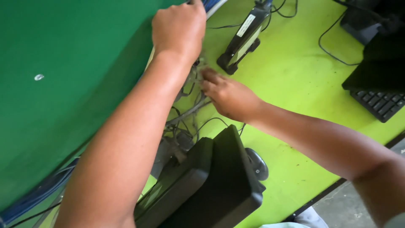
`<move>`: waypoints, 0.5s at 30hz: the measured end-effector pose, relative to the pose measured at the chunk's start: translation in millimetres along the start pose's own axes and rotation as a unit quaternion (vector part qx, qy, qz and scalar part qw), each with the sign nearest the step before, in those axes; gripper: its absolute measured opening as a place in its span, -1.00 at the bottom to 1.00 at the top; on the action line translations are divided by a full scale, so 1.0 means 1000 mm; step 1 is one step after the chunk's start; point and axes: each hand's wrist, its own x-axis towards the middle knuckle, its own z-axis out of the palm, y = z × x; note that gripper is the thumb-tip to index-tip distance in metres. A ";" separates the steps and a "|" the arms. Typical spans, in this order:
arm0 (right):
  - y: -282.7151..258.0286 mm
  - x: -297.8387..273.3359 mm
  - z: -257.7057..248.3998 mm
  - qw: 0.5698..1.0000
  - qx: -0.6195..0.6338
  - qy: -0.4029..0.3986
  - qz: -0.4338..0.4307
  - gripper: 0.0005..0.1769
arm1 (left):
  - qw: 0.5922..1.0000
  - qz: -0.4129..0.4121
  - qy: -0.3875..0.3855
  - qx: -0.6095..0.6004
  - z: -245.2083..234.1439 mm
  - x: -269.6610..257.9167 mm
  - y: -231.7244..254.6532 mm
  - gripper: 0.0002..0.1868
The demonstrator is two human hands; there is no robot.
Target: The person uses a paintbrush to clean dust off a monitor, keyboard, mouse, and a bundle of cables. They move the equipment aside to brush the desk surface and finish by cleaning along a power strip.
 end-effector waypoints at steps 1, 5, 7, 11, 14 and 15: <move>0.010 -0.001 0.010 0.999 -0.038 -0.009 0.011 -0.45 | 1.000 0.007 0.005 0.004 -0.002 0.001 0.001 -0.81; -0.014 -0.009 -0.014 0.990 0.027 -0.132 0.041 -0.59 | 1.000 0.015 0.010 0.006 -0.003 -0.005 -0.001 -0.82; -0.018 -0.019 -0.030 0.989 0.083 -0.119 0.021 -0.62 | 1.000 0.004 0.003 0.001 -0.003 -0.001 0.002 -0.82; -0.008 -0.029 -0.021 1.000 0.019 -0.001 0.010 -0.64 | 0.996 0.002 0.089 0.003 0.014 -0.007 -0.001 -0.92; -0.019 -0.031 -0.024 0.996 0.014 -0.031 0.086 -0.68 | 0.994 -0.008 0.112 -0.002 0.016 -0.004 -0.003 -0.91; -0.025 -0.032 -0.027 0.990 0.059 -0.077 0.098 -0.67 | 0.994 -0.023 0.105 -0.011 0.016 -0.007 -0.003 -0.90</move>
